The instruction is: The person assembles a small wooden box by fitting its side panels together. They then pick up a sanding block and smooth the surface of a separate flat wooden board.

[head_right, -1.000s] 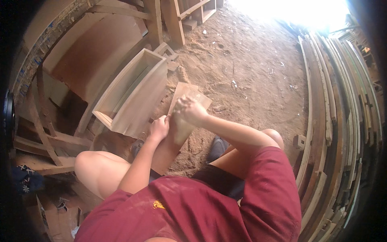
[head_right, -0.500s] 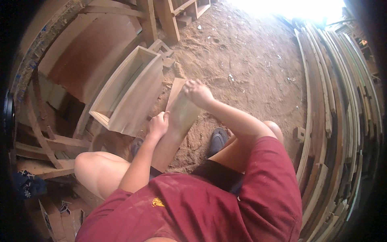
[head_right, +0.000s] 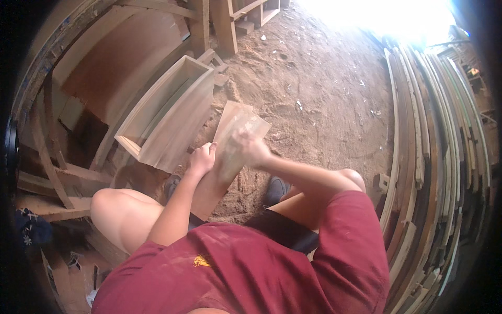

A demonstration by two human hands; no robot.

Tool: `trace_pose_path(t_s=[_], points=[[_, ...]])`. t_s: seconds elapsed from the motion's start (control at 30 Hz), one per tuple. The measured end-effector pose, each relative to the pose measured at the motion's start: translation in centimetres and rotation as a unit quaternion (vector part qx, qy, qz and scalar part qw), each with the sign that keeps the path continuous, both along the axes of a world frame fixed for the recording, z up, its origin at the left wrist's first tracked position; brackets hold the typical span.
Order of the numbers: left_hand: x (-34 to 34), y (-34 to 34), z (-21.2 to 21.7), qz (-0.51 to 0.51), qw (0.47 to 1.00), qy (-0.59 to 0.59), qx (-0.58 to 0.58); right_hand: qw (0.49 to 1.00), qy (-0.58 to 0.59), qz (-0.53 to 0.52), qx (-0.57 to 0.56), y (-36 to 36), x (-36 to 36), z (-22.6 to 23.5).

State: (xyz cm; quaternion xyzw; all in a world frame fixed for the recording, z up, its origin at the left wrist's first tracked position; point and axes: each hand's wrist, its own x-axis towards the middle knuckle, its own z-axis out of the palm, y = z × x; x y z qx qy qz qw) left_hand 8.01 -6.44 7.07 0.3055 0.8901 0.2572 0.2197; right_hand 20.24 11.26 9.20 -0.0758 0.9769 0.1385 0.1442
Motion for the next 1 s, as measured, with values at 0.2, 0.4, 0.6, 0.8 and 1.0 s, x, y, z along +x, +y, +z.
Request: trace_pose_path(t_s=[0.2, 0.4, 0.6, 0.8, 1.0], points=[[0.4, 0.7, -0.3, -0.020, 1.000, 0.010, -0.014, 0.986, 0.161, -0.036, -0.009, 5.8, 2.4, -3.4], [0.0, 0.5, -0.1, -0.013, 1.000, -0.001, -0.027, 0.973, 0.166, 0.161, -0.019, -0.9, 3.2, -2.4], [0.1, 0.4, -0.7, -0.013, 0.999, 0.002, -0.030, 0.982, 0.180, -0.028, -0.041, 6.4, 1.0, 0.8], [-0.2, 0.1, -0.8, -0.013, 1.000, 0.025, 0.003, 0.948, 0.241, 0.176, -0.113, -3.9, 3.6, -1.2], [0.4, 0.8, 0.4, -0.025, 0.999, 0.019, -0.016, 0.984, 0.174, -0.027, 0.031, 7.3, 0.8, 0.0]])
